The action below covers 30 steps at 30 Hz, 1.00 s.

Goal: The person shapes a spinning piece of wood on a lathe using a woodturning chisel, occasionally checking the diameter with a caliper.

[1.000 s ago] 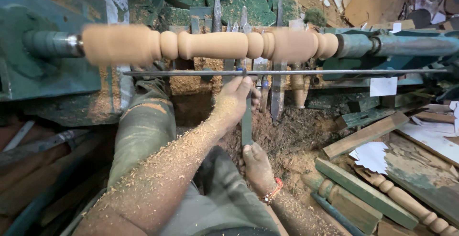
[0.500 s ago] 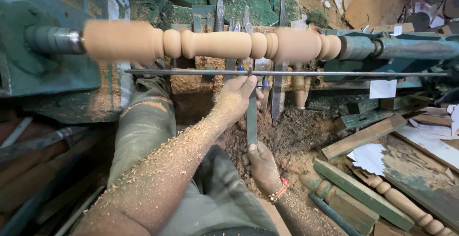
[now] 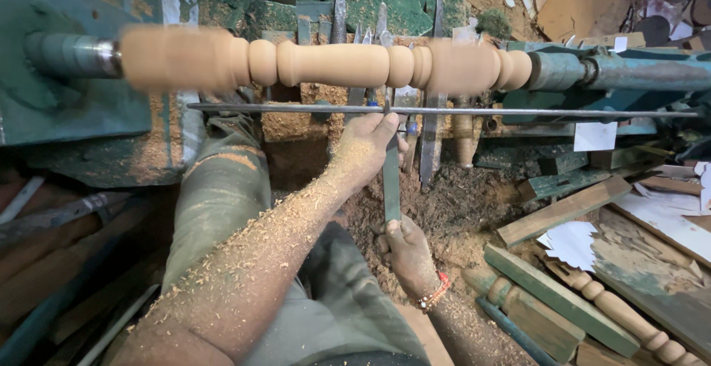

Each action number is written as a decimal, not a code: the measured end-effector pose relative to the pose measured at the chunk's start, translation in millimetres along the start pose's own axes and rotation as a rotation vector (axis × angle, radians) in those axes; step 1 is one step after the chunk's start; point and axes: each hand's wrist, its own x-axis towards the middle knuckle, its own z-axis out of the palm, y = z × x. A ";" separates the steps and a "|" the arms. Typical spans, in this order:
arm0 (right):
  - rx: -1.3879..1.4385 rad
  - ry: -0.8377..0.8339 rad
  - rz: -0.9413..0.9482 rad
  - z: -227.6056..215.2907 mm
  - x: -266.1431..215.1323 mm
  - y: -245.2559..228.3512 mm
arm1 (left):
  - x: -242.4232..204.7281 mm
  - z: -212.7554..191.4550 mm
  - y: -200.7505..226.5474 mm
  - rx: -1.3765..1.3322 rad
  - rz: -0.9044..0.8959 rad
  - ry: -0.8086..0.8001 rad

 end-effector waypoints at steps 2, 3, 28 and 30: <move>-0.048 0.036 0.047 0.2 -0.2 -3.4 | -0.3 -0.9 2.3 0.011 -0.013 -0.013; -0.072 0.053 0.071 0.5 -0.5 -4.8 | -0.5 -1.0 3.3 0.017 -0.019 -0.019; -0.026 0.052 0.050 0.7 -15.2 -12.3 | -2.6 0.7 -0.8 -0.076 0.017 0.004; 0.010 0.040 0.009 4.7 -17.3 -16.4 | -6.1 0.4 4.5 -0.015 0.041 0.011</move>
